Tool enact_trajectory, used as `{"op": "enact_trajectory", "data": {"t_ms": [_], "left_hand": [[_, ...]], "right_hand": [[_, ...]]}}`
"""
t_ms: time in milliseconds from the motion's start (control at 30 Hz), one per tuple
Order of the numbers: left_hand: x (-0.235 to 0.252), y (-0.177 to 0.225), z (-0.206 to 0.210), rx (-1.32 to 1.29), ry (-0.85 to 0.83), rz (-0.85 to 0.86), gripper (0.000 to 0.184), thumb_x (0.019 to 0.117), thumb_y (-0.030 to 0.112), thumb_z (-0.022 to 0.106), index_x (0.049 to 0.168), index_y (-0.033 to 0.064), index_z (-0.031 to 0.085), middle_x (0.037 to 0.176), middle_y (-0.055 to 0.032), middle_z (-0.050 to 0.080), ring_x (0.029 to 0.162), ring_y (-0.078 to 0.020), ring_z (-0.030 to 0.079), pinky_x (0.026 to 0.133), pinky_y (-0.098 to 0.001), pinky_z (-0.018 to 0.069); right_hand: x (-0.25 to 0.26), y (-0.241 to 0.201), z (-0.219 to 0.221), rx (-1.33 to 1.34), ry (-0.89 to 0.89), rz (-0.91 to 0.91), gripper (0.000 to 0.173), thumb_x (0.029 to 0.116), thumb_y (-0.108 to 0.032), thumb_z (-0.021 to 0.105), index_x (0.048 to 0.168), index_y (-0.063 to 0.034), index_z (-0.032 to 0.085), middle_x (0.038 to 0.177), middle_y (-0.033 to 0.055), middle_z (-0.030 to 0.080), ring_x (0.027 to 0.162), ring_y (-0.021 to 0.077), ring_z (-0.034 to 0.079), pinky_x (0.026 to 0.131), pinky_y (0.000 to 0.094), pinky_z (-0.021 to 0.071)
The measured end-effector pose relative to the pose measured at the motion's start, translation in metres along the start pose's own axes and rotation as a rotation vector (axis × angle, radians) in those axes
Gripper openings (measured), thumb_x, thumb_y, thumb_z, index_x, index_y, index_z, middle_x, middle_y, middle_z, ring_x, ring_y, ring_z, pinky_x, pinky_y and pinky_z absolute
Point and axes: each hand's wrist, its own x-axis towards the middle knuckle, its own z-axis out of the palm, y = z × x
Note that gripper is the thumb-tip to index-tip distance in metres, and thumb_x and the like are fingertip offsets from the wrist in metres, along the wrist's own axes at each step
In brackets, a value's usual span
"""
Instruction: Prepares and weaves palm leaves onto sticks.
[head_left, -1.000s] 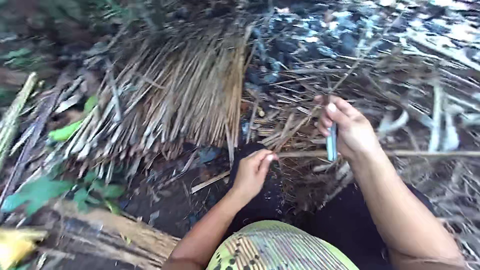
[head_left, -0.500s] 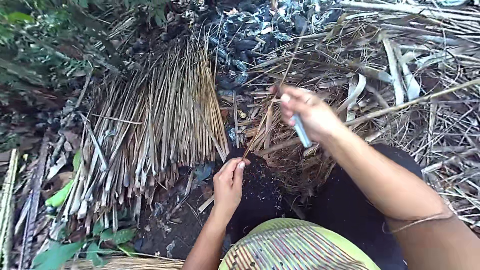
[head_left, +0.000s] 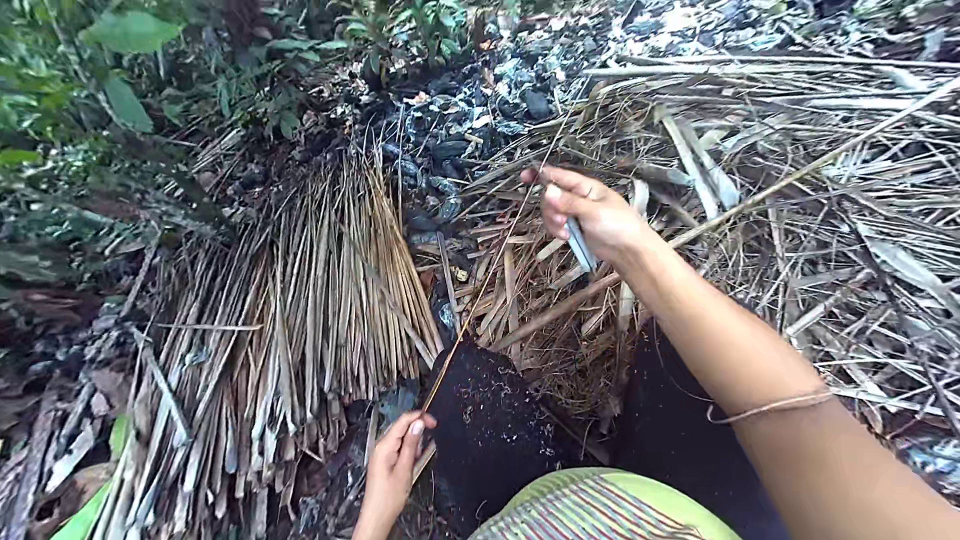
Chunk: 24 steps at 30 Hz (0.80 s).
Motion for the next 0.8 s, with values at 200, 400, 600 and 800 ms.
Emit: {"op": "enact_trajectory", "data": {"t_ms": [200, 400, 600, 800], "left_hand": [[-0.047, -0.056, -0.045, 0.272, -0.038, -0.018, 0.032, 0.1029, 0.010, 0.045, 0.100, -0.0103, 0.069, 0.079, -0.0065, 0.066, 0.068, 0.0037, 0.054, 0.070, -0.0147, 0.0472], [-0.068, -0.077, -0.068, 0.364, -0.057, -0.130, 0.031, 0.1034, 0.007, 0.043, 0.104, -0.0121, 0.067, 0.078, -0.0120, 0.064, 0.064, -0.0083, 0.058, 0.065, -0.0255, 0.0524], [-0.099, -0.127, -0.097, 0.411, 0.036, -0.430, 0.035, 0.1076, 0.011, 0.040, 0.118, -0.0117, 0.065, 0.087, -0.0203, 0.069, 0.073, -0.0253, 0.068, 0.077, -0.0458, 0.0579], [0.039, -0.087, -0.077, 0.359, 0.133, -0.611, 0.042, 0.1102, 0.016, 0.042, 0.148, -0.0015, 0.047, 0.113, -0.0276, 0.067, 0.091, -0.0370, 0.068, 0.085, -0.0543, 0.0546]], "right_hand": [[0.004, -0.019, -0.045, 0.014, 0.097, -0.146, 0.029, 0.1047, -0.010, 0.039, 0.127, -0.0091, 0.057, 0.066, -0.0129, 0.052, 0.053, -0.0014, 0.049, 0.052, 0.0154, 0.0456], [0.001, -0.024, -0.053, -0.028, 0.102, -0.184, 0.029, 0.1045, -0.011, 0.039, 0.127, -0.0085, 0.058, 0.066, -0.0126, 0.051, 0.053, -0.0009, 0.049, 0.053, 0.0160, 0.0454], [-0.011, -0.051, -0.096, -0.097, 0.341, -0.324, 0.029, 0.1079, -0.022, 0.037, 0.133, -0.0154, 0.050, 0.066, -0.0155, 0.050, 0.053, -0.0002, 0.049, 0.055, 0.0185, 0.0478], [-0.008, -0.043, -0.057, -1.035, 0.038, 0.426, 0.068, 0.1028, -0.013, 0.060, 0.162, -0.0143, 0.026, 0.094, 0.0164, 0.067, 0.068, 0.0232, 0.059, 0.063, 0.0419, 0.0508]]}}
